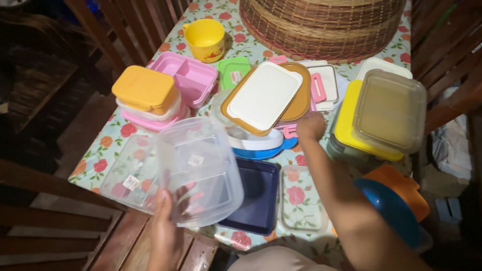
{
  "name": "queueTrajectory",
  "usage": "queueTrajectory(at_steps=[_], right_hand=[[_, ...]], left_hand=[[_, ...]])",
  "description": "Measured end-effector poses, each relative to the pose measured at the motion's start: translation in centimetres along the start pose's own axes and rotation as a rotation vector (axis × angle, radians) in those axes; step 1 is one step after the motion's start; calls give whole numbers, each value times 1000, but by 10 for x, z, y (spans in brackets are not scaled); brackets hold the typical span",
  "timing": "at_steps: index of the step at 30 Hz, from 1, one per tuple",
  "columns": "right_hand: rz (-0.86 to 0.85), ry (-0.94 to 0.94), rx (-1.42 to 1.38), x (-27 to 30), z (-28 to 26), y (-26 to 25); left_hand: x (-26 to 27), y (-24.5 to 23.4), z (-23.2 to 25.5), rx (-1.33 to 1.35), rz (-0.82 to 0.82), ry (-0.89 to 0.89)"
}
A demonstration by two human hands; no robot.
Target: The person organizes a collection of plastic food containers and lids by matching them, stacking them together, and grouping them by color and size on a table.
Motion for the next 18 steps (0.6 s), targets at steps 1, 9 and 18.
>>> queueTrajectory(at_steps=[1,9,18], right_hand=[[-4,-4,-3,-5,-4,0],[167,33,-226,-38,-43,-15],[256,-510,-270,-36,-120,-132]], left_hand=[[0,2,-2,-10,-24,10],[-12,10,-20,92,-56,-31],[-21,11,-37,167,-70,-128]])
Point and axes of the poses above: each hand's wrist, its own x-axis away from the middle knuckle, its own y-axis out of the palm, z = x × y, the point moved 2 cm from there along -x, towards the middle knuckle, and after that the axes turned 11 degrees about z, right-handed, at the moved point
